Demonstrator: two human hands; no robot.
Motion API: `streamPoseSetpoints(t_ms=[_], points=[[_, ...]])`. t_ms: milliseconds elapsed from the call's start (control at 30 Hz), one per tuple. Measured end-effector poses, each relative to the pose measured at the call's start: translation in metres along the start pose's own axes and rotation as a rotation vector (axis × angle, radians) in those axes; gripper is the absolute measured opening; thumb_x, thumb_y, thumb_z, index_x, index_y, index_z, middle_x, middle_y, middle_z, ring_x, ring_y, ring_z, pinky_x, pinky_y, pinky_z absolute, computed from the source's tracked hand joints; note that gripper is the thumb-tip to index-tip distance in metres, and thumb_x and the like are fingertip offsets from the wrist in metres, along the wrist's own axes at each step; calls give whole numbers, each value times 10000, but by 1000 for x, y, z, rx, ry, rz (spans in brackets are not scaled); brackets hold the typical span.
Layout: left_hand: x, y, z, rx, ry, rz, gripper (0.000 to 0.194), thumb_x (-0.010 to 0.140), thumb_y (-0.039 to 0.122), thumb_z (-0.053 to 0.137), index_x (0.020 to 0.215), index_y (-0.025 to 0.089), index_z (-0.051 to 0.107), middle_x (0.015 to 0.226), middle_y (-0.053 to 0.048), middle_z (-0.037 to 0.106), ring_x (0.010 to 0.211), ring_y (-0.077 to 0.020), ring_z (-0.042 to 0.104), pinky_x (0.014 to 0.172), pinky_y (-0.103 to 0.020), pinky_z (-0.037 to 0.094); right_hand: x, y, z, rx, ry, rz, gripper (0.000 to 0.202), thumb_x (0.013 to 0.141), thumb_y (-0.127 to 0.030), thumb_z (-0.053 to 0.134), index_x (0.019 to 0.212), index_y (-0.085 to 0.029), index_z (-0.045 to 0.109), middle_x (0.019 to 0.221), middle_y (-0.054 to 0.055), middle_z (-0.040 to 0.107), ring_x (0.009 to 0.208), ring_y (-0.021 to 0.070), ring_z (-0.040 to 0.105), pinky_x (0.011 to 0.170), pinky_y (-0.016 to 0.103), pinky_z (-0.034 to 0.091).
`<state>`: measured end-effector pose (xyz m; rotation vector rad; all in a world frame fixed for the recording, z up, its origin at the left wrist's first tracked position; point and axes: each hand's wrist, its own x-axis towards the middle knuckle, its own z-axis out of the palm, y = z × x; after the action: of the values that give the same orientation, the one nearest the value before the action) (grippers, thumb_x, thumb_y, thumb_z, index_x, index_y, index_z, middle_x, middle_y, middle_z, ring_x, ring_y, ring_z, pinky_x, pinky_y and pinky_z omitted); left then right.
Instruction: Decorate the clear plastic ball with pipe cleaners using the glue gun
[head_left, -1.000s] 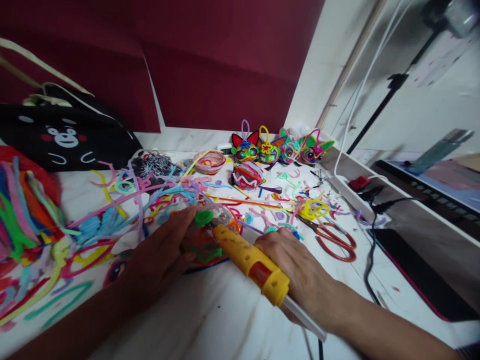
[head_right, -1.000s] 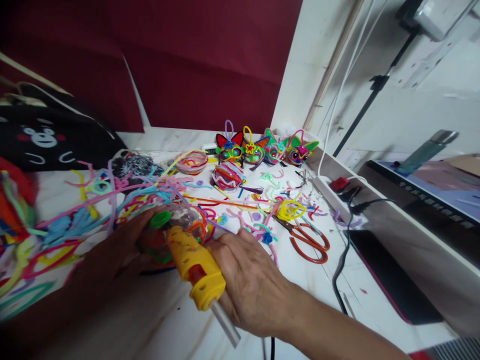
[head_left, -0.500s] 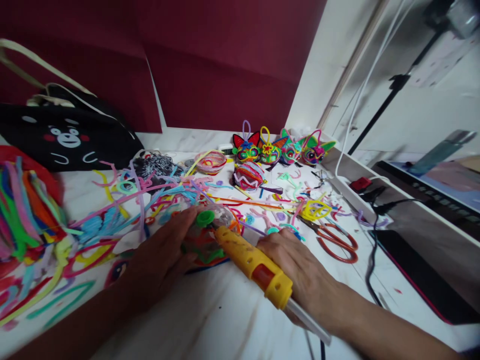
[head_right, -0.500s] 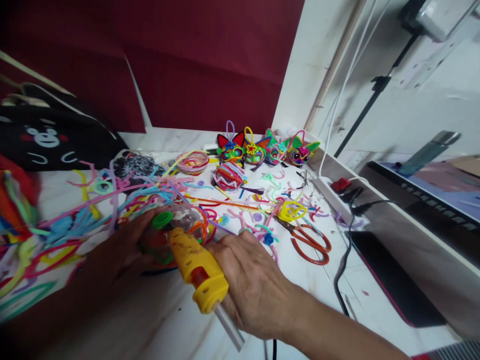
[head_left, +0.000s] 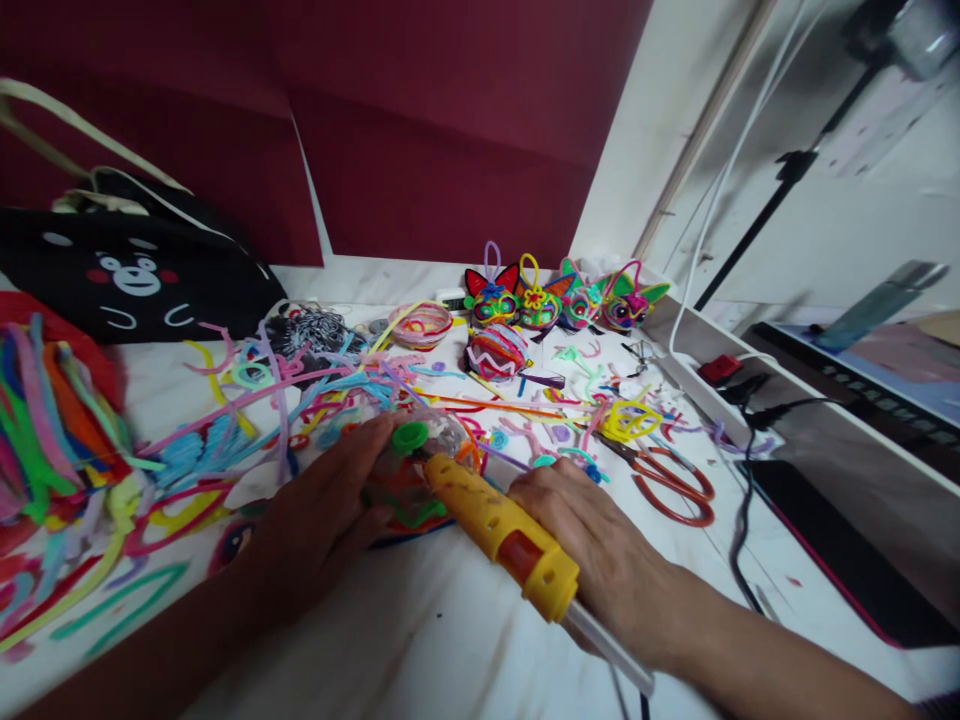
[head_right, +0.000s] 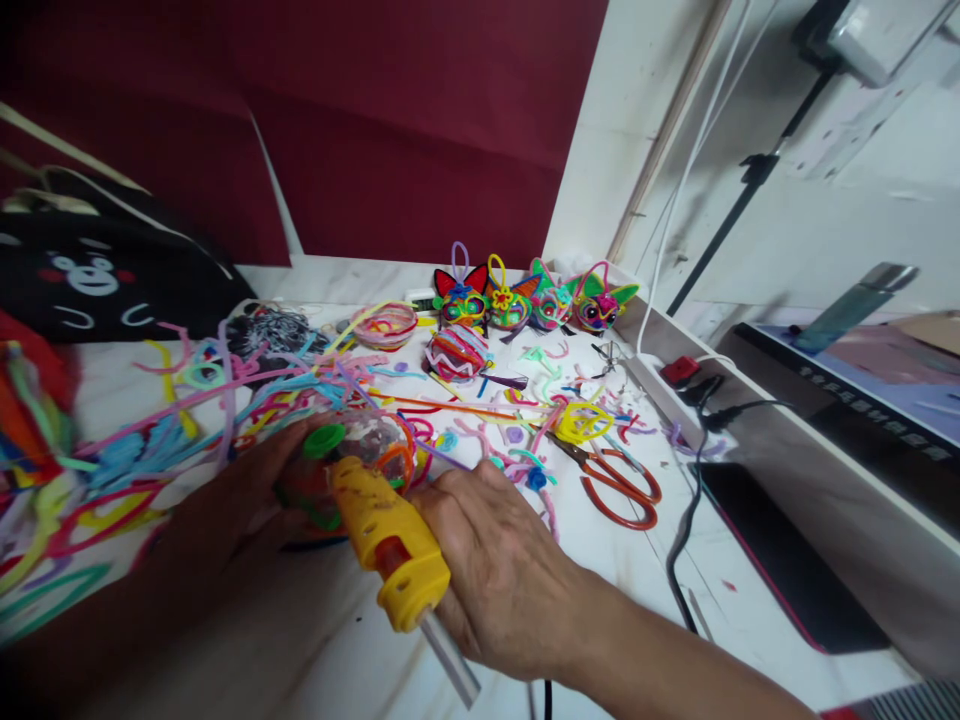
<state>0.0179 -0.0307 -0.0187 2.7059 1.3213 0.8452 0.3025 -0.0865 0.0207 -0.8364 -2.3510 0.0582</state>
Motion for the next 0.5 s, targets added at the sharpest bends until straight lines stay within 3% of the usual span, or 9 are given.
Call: streamPoseSetpoints(t_ms=[500], points=[[-2, -1, 0, 25, 3, 28, 639, 1014, 317, 393, 1577, 274, 94, 1594, -64, 364, 1449, -248, 375, 1187, -386, 340, -1, 2, 3, 22, 7, -1, 134, 979, -204, 417, 1032, -133, 517, 967, 104, 648, 865, 216, 579, 791, 375, 448]])
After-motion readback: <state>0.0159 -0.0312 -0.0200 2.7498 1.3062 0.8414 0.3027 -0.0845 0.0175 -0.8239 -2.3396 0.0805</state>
